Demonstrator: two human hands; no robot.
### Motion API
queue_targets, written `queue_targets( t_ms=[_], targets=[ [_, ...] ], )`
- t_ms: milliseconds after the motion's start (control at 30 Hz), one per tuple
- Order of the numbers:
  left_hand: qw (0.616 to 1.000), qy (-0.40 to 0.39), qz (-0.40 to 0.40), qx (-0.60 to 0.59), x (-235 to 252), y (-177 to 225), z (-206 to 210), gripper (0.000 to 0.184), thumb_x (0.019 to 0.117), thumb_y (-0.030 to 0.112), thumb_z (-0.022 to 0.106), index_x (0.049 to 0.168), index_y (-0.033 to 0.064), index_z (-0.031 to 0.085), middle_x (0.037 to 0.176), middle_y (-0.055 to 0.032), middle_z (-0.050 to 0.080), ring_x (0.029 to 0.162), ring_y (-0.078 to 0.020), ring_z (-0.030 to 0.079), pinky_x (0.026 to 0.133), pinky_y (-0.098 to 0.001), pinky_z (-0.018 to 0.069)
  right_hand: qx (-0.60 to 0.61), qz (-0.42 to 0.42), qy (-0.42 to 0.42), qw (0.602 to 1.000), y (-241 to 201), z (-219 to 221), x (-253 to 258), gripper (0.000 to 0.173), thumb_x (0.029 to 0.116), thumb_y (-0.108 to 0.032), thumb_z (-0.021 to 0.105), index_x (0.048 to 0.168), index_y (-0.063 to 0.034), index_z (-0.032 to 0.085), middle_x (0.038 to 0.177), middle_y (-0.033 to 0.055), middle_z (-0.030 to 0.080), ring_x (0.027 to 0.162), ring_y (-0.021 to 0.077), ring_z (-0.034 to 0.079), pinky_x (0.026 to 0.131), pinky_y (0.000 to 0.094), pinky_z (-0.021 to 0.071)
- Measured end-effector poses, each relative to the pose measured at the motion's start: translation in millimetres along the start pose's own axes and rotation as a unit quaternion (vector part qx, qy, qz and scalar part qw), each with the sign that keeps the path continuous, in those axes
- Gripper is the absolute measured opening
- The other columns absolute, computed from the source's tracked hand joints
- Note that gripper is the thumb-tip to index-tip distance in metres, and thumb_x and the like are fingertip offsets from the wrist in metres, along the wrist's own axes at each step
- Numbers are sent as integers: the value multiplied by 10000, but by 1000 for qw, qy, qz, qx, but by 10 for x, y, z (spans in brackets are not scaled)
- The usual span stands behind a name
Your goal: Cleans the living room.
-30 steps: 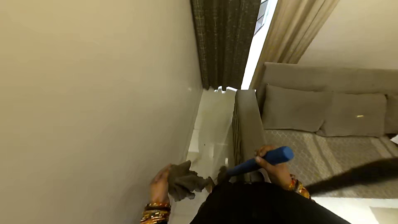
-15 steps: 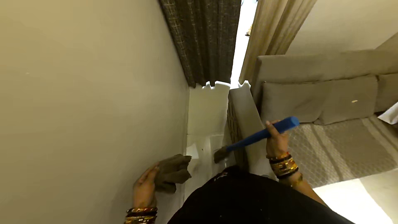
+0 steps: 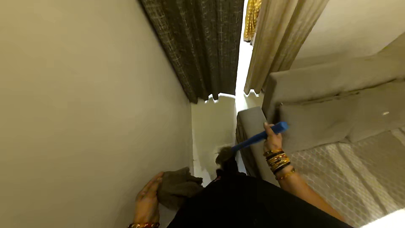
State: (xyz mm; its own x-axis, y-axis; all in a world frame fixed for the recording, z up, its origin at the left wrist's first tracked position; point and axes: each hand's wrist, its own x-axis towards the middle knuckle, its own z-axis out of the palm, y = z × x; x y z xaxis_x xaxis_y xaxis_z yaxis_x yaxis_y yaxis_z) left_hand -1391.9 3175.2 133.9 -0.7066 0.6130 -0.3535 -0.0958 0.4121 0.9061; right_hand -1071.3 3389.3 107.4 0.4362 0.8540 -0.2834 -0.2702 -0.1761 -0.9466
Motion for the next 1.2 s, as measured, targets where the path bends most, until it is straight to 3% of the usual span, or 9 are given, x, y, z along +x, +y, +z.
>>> queue_targets(
  t_ms=[100,167,300,467,533,633,767,1000,1200],
  targets=[
    [999,-45,-6,27,439,383,281,348,1041,97,446,1285,-114,577,1261,-186,637,1072,-127,627,951,-322,508,-85,76,18,993,365,208,460,326,949,-106,729,1200,63,607,1092,195,655,970,241,620,891,427,514],
    [998,-59,3,38,737,627,513,360,1034,99,443,1295,-111,575,1267,-181,636,1078,-118,626,953,-315,509,-153,98,-36,983,619,224,696,404,922,-68,750,1244,116,590,1196,266,645,1083,296,632,978,436,512],
    [996,-71,22,45,1196,926,856,376,1025,94,446,1309,-123,563,1341,-216,604,1166,-151,606,1007,-331,481,-235,100,-119,960,906,271,898,481,898,-129,777,1265,117,586,1259,284,612,1167,315,604,1033,418,489],
    [990,-113,50,71,1849,1192,1157,369,1026,88,440,1298,-127,567,1317,-208,611,1143,-126,606,996,-306,485,-206,70,-167,962,904,262,1113,408,865,-107,774,1182,95,614,1075,175,672,971,178,659,901,333,555],
    [988,-122,55,83,2153,1354,1351,362,1030,90,439,1284,-126,579,1329,-213,608,1155,-144,602,1004,-322,477,-227,66,-185,954,944,191,1132,417,871,-153,768,1188,79,628,1073,160,685,972,169,665,904,336,556],
    [981,-157,65,90,2619,1656,1745,363,1036,110,441,1282,-114,585,1309,-198,627,1127,-143,618,986,-329,490,-230,48,-154,960,1030,180,1033,398,876,-127,772,1182,89,635,1058,154,701,966,144,672,911,312,556],
    [967,-225,73,88,3316,2006,2349,327,1033,112,456,1242,-95,598,1175,-123,655,986,-70,628,893,-283,526,-242,9,-92,966,1316,218,1024,397,839,-154,787,1122,94,660,991,132,716,915,133,680,877,320,563],
    [889,-410,95,181,4394,2558,3160,387,1038,75,432,1342,-143,531,1414,-263,541,1261,-201,562,1079,-363,445,-262,120,70,955,1396,519,1007,397,822,-159,813,1137,47,690,1061,160,727,997,223,696,952,401,559],
    [849,-474,116,201,5051,2814,3524,375,1032,70,441,1321,-143,551,1407,-242,562,1268,-181,566,1081,-333,444,-237,223,114,939,815,1161,1115,372,902,-99,752,1227,45,643,1114,181,693,964,225,680,891,395,570]
  ],
)
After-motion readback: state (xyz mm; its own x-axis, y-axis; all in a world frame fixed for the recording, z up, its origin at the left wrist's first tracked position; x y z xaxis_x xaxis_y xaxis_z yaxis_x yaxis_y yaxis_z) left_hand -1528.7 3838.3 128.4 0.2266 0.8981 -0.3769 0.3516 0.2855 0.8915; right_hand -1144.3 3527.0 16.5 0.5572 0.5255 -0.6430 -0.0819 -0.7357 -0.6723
